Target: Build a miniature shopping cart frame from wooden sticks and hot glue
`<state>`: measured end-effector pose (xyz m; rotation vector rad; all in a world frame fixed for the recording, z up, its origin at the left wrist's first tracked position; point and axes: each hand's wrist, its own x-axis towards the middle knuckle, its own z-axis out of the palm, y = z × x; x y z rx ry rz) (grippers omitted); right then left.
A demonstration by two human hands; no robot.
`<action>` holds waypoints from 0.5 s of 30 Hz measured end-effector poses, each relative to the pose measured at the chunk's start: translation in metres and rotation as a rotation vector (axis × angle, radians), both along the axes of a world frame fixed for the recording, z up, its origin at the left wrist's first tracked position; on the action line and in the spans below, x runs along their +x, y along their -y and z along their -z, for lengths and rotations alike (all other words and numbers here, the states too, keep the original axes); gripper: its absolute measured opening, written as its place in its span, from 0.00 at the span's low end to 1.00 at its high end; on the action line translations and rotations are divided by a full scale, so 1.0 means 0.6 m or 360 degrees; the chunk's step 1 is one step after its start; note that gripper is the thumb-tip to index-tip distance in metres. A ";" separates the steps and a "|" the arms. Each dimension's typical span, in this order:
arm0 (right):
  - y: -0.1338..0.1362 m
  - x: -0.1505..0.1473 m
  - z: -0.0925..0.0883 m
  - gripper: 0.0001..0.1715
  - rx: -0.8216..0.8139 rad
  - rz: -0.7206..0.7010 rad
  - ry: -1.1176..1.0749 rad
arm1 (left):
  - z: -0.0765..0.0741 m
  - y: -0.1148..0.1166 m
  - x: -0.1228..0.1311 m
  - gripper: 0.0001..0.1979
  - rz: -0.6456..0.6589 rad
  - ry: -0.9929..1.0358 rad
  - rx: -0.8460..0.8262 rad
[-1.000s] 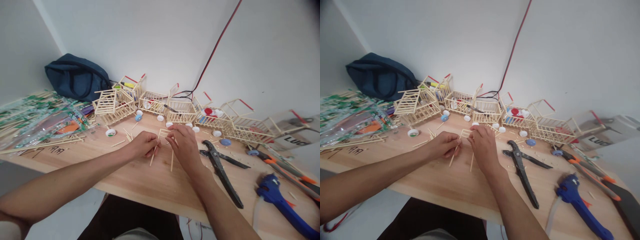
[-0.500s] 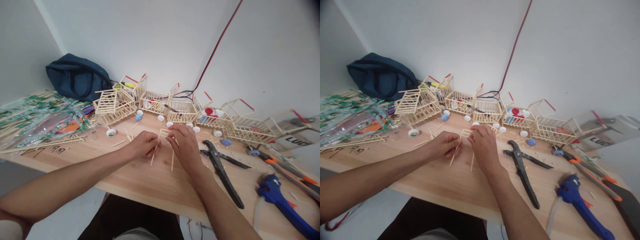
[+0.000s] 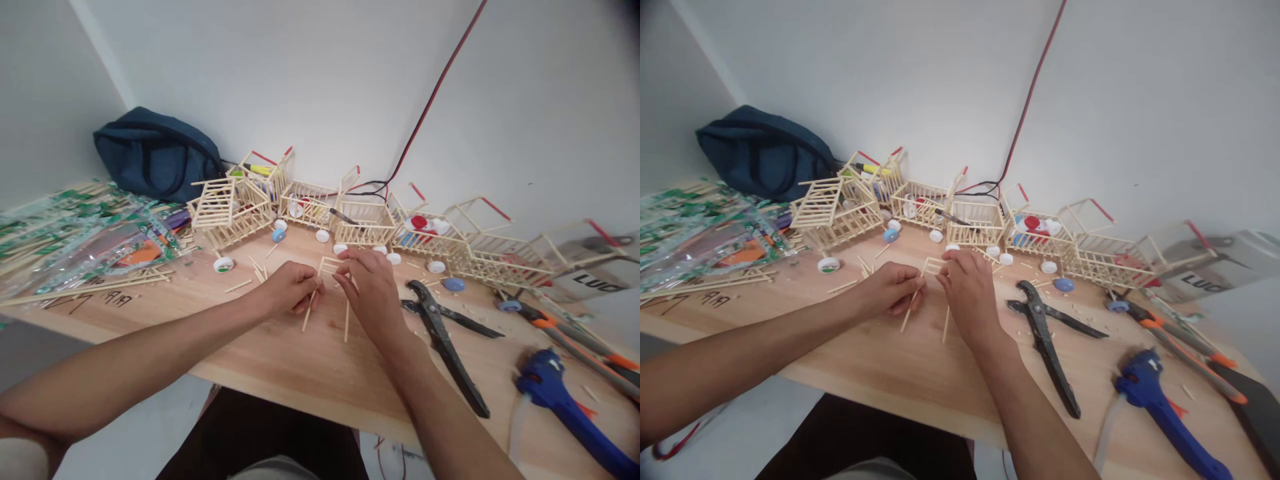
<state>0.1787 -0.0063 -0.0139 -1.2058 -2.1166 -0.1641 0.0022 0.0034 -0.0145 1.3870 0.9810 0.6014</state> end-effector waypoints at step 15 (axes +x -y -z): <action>-0.001 0.000 0.001 0.04 0.0004 -0.0008 -0.0012 | 0.001 0.000 -0.001 0.12 0.0004 0.0032 0.0003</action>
